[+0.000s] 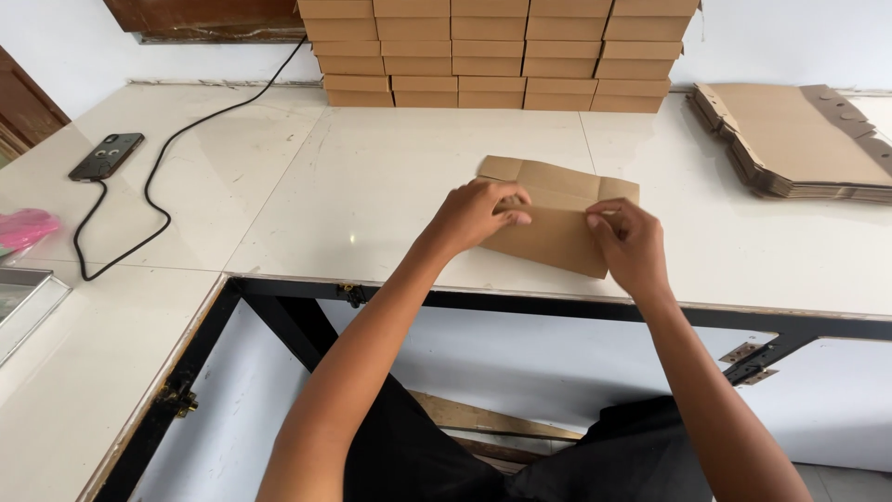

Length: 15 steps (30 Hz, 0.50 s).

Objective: The person folds flat cardboard pieces into small rectangular boxes by hand, creasing the flaps and tucking them to form the box shape. After completing each box, the person places it on a stack of finished boxes. The person then picks up a larger flat cardboard piece and begins folding it.

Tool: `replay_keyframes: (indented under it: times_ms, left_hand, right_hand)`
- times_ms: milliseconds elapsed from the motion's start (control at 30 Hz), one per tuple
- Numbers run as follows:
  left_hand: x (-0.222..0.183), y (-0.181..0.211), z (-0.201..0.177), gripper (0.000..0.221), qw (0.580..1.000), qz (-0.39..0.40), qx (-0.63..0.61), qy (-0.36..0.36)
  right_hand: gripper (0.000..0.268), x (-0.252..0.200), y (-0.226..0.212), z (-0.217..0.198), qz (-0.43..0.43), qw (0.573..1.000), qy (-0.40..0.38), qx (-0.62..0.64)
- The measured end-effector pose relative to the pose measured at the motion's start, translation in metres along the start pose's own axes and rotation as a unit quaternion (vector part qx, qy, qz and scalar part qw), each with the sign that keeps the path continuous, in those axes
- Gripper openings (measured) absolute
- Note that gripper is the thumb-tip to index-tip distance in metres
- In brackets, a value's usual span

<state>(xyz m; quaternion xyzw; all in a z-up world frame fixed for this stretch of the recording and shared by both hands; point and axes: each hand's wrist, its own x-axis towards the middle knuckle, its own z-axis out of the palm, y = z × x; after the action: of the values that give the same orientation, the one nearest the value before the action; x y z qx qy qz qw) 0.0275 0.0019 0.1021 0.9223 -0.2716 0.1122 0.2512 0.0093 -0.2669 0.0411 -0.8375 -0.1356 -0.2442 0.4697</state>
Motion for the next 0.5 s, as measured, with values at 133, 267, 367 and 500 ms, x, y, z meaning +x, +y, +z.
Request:
replay_keyframes:
  times_ms: [133, 267, 367, 500]
  left_hand:
    - [0.045, -0.025, 0.029, 0.024, 0.997, 0.032, 0.06, 0.048]
    - [0.046, -0.028, 0.061, 0.034, 0.992, 0.003, 0.117, -0.04]
    - [0.023, -0.001, 0.071, 0.059, 0.985, -0.048, 0.096, -0.137]
    - [0.01, 0.014, 0.084, 0.07, 0.969, -0.058, 0.132, -0.2]
  right_hand:
    - [0.01, 0.038, 0.038, 0.009, 0.006, 0.999, 0.006, -0.043]
    - [0.009, 0.044, 0.054, 0.024, 0.028, 0.982, -0.047, -0.18]
    - [0.022, 0.03, 0.037, 0.023, -0.017, 0.963, -0.07, -0.26]
    - [0.039, 0.005, -0.039, 0.014, -0.174, 0.947, -0.213, -0.166]
